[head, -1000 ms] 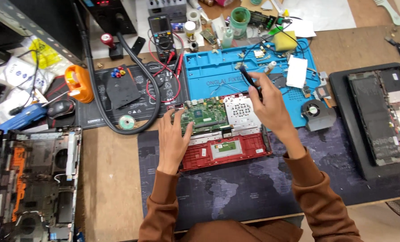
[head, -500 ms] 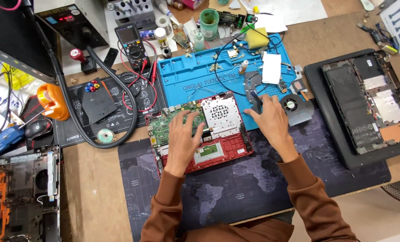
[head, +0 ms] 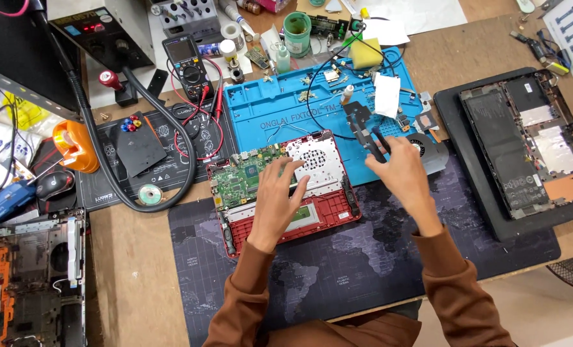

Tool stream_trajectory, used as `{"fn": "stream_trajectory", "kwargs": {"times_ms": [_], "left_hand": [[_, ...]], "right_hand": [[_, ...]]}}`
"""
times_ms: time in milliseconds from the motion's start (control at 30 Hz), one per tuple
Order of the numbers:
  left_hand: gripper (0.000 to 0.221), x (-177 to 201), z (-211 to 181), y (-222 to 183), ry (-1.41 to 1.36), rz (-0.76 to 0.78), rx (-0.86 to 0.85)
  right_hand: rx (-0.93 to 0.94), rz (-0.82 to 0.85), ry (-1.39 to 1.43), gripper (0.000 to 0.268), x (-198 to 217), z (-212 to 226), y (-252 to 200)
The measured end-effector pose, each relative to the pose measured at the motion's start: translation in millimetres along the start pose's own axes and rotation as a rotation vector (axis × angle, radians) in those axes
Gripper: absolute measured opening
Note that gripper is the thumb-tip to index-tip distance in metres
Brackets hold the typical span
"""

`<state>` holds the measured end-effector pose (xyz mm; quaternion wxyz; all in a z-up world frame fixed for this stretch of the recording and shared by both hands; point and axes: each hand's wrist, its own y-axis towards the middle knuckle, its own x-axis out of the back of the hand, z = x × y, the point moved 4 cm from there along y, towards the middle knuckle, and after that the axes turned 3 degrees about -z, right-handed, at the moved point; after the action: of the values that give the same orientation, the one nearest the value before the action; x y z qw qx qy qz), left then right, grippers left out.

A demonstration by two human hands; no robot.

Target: Installing and securing a motherboard inside a laptop chassis using a screwdriver

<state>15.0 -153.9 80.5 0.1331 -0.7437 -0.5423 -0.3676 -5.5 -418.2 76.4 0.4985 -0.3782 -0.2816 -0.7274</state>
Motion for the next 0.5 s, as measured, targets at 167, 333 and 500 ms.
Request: {"fn": "stream_trajectory", "kwargs": {"times_ms": [167, 333, 500], "left_hand": [[0.035, 12.2, -3.9, 3.2, -0.234, 0.011, 0.09], [0.045, 38.6, -12.8, 5.7, -0.439, -0.067, 0.083], [0.014, 41.8, 22.4, -0.9, -0.635, -0.079, 0.171]], "right_hand": [[0.011, 0.248, 0.275, 0.04, 35.4, 32.3, -9.6], [-0.016, 0.651, 0.482, 0.031, 32.8, 46.1, -14.9], [-0.011, 0.789, 0.665, 0.025, -2.2, 33.5, -8.5]]}}
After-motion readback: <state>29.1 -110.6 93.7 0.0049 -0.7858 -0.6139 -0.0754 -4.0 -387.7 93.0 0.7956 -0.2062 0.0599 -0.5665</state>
